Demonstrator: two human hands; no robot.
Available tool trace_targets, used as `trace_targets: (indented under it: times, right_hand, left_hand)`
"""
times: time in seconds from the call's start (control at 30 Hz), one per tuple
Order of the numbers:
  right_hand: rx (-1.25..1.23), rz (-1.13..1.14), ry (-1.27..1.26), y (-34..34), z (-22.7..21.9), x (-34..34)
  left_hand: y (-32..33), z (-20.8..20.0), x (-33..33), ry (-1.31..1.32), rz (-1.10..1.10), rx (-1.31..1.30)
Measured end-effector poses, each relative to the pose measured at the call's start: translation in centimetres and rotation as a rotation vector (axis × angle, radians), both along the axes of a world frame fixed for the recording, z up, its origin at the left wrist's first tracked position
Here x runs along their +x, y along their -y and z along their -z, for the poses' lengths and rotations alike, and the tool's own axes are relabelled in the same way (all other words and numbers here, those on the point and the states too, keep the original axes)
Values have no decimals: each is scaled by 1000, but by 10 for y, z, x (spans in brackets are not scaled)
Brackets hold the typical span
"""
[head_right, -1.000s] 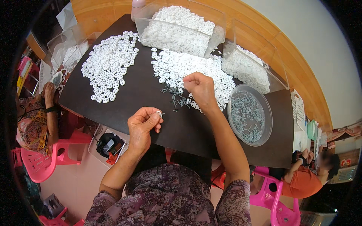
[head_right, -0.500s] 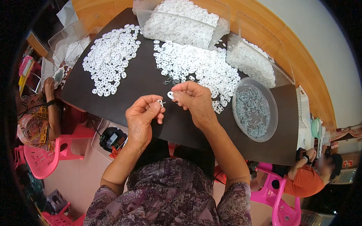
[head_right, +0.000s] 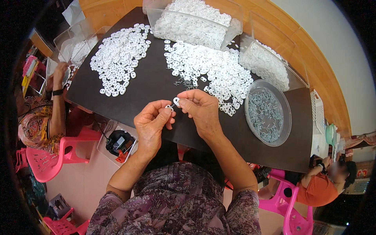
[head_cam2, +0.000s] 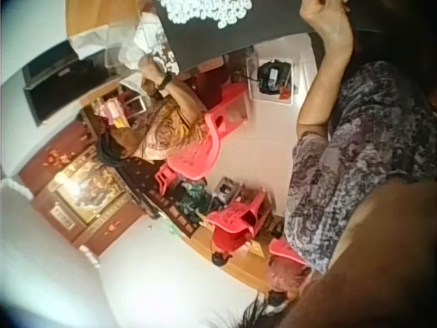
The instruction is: Threading thin wire through small white plastic components at a workbench.
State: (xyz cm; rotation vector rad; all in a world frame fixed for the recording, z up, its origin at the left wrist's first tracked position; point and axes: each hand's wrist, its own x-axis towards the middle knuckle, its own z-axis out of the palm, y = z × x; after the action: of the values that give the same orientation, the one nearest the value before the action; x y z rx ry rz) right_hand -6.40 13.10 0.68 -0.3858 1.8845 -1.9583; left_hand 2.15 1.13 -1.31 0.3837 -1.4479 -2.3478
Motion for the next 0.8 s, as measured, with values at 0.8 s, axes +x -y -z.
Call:
trace_targets:
  times: [0.8]
  right_hand:
    - [-14, 9, -154, 11, 11, 14]
  left_hand:
    - [-3, 7, 2, 25, -66, -167]
